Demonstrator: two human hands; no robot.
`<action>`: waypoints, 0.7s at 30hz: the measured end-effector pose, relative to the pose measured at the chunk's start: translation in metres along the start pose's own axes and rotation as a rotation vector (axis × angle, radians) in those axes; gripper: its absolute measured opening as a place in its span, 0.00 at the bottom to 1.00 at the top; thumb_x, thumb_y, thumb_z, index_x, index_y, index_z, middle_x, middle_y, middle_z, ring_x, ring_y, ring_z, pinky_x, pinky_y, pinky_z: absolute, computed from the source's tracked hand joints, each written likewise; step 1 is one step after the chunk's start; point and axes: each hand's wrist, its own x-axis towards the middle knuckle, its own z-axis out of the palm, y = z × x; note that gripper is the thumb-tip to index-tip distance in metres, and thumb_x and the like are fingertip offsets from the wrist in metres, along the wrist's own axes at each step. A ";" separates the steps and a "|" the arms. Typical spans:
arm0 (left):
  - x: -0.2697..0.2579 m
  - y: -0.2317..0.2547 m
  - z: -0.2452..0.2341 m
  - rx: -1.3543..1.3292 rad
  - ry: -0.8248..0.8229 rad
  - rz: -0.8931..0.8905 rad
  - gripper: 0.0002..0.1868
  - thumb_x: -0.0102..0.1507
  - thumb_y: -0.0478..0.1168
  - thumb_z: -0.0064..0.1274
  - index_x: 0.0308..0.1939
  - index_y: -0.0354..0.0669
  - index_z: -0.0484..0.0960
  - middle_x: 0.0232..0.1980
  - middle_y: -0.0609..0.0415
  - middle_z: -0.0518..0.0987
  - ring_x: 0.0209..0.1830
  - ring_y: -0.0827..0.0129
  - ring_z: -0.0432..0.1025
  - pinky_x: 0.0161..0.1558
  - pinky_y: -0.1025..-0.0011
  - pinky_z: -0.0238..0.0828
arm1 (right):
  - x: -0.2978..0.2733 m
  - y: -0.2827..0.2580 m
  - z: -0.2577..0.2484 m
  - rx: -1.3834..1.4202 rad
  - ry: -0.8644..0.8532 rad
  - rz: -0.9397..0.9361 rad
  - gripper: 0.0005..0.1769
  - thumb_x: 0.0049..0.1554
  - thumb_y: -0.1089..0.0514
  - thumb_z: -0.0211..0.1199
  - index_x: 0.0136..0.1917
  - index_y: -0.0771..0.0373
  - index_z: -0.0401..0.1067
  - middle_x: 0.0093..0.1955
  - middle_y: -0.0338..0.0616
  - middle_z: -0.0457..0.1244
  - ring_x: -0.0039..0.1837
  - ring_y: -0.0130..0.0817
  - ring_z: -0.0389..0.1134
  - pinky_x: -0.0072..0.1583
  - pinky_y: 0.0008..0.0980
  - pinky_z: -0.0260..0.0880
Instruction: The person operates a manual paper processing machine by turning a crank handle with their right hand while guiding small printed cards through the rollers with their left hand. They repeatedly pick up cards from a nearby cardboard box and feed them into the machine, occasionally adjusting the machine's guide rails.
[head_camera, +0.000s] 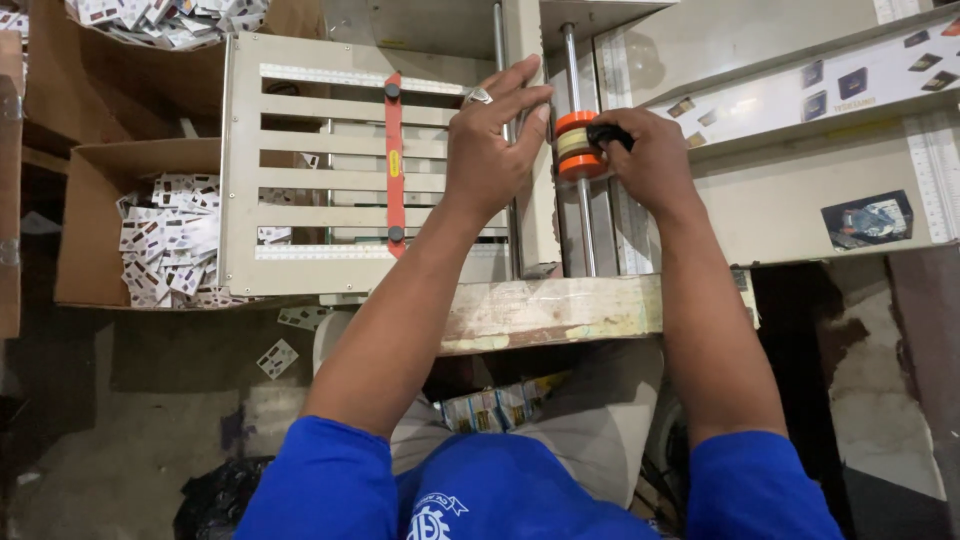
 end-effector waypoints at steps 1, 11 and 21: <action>0.000 0.000 -0.001 -0.002 -0.009 -0.004 0.11 0.61 0.31 0.59 0.47 0.40 0.89 0.64 0.53 0.80 0.66 0.60 0.74 0.67 0.63 0.72 | 0.000 -0.001 0.000 -0.003 -0.012 0.007 0.21 0.50 0.75 0.61 0.55 0.67 0.80 0.47 0.50 0.70 0.42 0.40 0.68 0.46 0.35 0.70; 0.004 0.004 -0.003 0.054 -0.039 0.032 0.12 0.60 0.32 0.58 0.47 0.39 0.88 0.61 0.48 0.81 0.62 0.59 0.75 0.63 0.63 0.73 | 0.001 0.000 0.001 0.053 0.011 0.038 0.16 0.52 0.70 0.66 0.54 0.66 0.80 0.46 0.48 0.72 0.41 0.38 0.70 0.45 0.34 0.70; 0.002 -0.010 -0.002 -0.032 -0.022 0.115 0.08 0.65 0.35 0.63 0.49 0.46 0.89 0.61 0.46 0.82 0.62 0.50 0.75 0.65 0.56 0.69 | 0.000 0.029 0.012 0.024 0.004 0.007 0.18 0.52 0.65 0.70 0.55 0.52 0.79 0.47 0.53 0.71 0.53 0.61 0.72 0.56 0.54 0.72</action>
